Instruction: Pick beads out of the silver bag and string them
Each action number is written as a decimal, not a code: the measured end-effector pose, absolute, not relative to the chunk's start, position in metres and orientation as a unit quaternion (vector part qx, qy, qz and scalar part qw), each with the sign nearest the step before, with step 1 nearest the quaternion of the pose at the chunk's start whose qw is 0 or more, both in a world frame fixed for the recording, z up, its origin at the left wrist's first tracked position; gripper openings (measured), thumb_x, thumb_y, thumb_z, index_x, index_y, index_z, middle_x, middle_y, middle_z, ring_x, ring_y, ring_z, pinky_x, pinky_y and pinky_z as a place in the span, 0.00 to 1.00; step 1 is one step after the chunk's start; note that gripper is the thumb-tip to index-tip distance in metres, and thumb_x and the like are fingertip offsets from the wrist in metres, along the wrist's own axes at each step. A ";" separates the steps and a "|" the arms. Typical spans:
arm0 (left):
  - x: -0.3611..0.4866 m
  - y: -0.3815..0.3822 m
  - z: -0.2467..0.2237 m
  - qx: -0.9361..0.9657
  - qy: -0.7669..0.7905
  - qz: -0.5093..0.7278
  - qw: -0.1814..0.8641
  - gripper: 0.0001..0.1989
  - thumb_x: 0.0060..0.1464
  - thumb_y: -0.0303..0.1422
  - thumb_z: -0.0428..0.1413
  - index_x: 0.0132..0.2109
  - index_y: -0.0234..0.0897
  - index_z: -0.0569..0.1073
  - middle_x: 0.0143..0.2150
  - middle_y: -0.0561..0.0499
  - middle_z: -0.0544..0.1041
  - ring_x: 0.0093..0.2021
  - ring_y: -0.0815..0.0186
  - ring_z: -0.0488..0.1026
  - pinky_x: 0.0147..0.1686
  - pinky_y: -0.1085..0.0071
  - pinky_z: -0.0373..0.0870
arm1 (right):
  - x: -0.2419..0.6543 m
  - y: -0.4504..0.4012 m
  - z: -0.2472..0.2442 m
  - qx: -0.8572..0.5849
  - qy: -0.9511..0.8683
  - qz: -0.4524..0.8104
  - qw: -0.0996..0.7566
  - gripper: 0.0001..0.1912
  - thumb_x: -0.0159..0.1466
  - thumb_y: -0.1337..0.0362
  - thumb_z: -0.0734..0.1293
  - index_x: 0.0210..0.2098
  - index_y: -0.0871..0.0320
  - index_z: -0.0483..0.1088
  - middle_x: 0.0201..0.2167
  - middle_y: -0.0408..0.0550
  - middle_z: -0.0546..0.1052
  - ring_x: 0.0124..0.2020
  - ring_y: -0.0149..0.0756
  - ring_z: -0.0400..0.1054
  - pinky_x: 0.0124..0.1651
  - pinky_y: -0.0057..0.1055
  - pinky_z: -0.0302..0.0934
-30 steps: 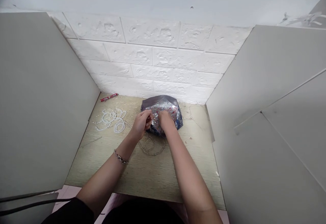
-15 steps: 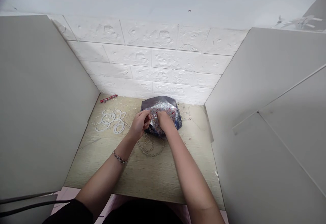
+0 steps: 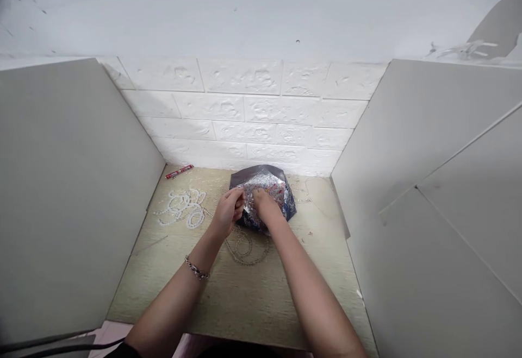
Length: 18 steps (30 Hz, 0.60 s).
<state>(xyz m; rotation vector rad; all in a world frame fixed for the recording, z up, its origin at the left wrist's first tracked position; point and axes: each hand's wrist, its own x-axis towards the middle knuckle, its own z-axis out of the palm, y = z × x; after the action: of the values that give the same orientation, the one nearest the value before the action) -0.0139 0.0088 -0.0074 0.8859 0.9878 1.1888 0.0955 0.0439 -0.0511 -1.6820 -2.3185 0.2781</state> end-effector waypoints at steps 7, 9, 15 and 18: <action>-0.013 0.009 -0.007 0.391 0.429 0.509 0.636 0.11 0.44 0.36 0.50 0.22 0.34 0.59 0.13 0.62 0.48 0.10 0.82 0.42 0.10 0.81 0.35 | 0.093 0.043 -0.049 -0.560 -0.817 0.081 0.112 0.12 0.59 0.73 0.49 0.36 0.61 0.61 0.34 0.52 0.67 0.33 0.33 0.62 0.34 0.28 0.53; -0.013 0.009 -0.008 0.387 0.431 0.509 0.636 0.11 0.43 0.37 0.50 0.22 0.34 0.59 0.13 0.62 0.48 0.10 0.82 0.42 0.10 0.81 0.35 | 0.093 0.043 -0.049 -0.558 -0.818 0.080 0.110 0.12 0.59 0.74 0.49 0.36 0.62 0.61 0.34 0.53 0.67 0.33 0.34 0.62 0.33 0.29 0.54; -0.014 0.009 -0.008 0.388 0.432 0.515 0.631 0.11 0.43 0.36 0.50 0.22 0.33 0.59 0.13 0.62 0.49 0.10 0.82 0.43 0.10 0.81 0.35 | 0.095 0.046 -0.054 -0.553 -0.820 0.090 0.119 0.13 0.57 0.76 0.49 0.36 0.61 0.61 0.35 0.52 0.66 0.33 0.32 0.62 0.35 0.28 0.54; -0.014 0.009 -0.008 0.387 0.430 0.516 0.632 0.11 0.43 0.35 0.50 0.22 0.33 0.59 0.13 0.61 0.49 0.10 0.82 0.43 0.10 0.81 0.35 | 0.096 0.048 -0.056 -0.555 -0.818 0.098 0.118 0.14 0.57 0.76 0.49 0.35 0.62 0.61 0.35 0.53 0.66 0.33 0.33 0.62 0.36 0.29 0.54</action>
<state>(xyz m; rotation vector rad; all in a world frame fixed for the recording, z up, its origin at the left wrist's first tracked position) -0.0135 0.0091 -0.0076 0.8851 0.9848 1.1803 0.0962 0.0476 -0.0561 -1.6218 -2.3919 0.2860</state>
